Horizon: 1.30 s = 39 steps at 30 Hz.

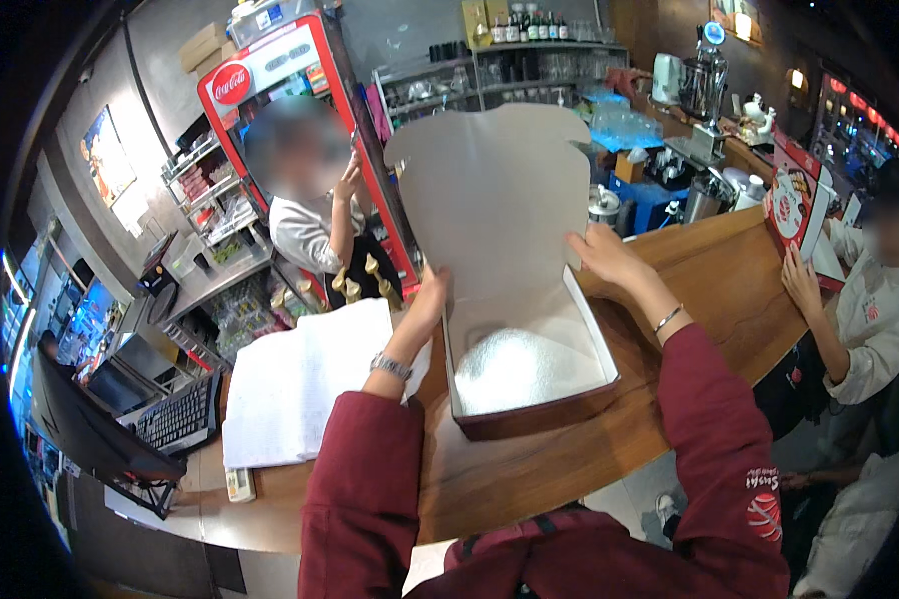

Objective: The person folds flat cardboard into rectangular boxes at a restaurant counter, then closes and stacks them. They handle multiple boxes one at a time, folding flaps and tucking edges to form the final shape.

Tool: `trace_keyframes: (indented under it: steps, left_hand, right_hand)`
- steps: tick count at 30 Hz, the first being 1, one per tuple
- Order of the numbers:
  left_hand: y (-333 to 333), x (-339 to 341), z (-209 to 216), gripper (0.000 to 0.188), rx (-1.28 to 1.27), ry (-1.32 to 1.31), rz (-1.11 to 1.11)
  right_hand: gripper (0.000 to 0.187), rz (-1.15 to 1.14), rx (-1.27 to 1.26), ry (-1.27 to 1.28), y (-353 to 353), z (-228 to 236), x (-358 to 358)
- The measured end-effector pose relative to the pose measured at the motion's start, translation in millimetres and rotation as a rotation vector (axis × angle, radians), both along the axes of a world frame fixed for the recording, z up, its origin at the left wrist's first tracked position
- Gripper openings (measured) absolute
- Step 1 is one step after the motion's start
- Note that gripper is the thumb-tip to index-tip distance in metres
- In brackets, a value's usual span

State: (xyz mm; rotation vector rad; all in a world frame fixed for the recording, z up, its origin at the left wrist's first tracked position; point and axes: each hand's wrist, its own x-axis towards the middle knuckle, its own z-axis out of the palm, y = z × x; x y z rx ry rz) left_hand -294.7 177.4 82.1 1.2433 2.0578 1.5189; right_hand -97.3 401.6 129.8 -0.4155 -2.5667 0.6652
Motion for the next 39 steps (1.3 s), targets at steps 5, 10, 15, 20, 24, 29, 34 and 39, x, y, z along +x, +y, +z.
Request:
trace_keyframes:
  steps: [5, 10, 15, 20, 24, 29, 34, 39]
  left_hand:
    - [-0.3, 7.6, -24.1, 0.055, 0.048, 0.206, 0.06]
    - [-33.9, 7.3, -29.9, 0.051, -0.205, 0.459, -0.059]
    - [-83.0, 6.7, 20.2, 0.069, -0.566, 0.454, -0.35]
    - [-118.9, 18.8, 64.8, 0.05, -0.424, 0.464, -0.389]
    - [-101.8, 62.9, 68.1, 0.048, 0.085, 0.093, -0.242]
    - [-106.5, 123.2, 42.3, 0.073, -0.006, 0.493, -0.536]
    - [-116.7, 126.7, 22.7, 0.075, -0.053, 0.874, -0.676]
    - [-115.2, 117.7, 12.0, 0.063, -0.143, 0.778, -0.661]
  right_hand:
    - [0.034, -0.264, 0.138, -0.053, -31.1, -17.4, 8.7]
    - [0.034, -0.21, 0.269, 0.031, -42.1, -48.5, 29.3]
    - [0.029, -0.018, 0.314, 0.155, -22.3, -56.2, 49.8]
    - [0.029, 0.13, 0.104, 0.03, -25.2, -50.4, 63.5]
    - [0.037, 0.348, -0.035, -0.049, -31.1, -39.1, 63.9]
    - [0.045, 0.487, -0.488, -0.107, -51.9, -22.4, 67.0]
    - [0.06, 0.524, -0.538, -0.175, -67.0, 12.9, 101.5]
    - [0.079, 0.587, -0.819, -0.215, -58.8, 19.8, 113.6]
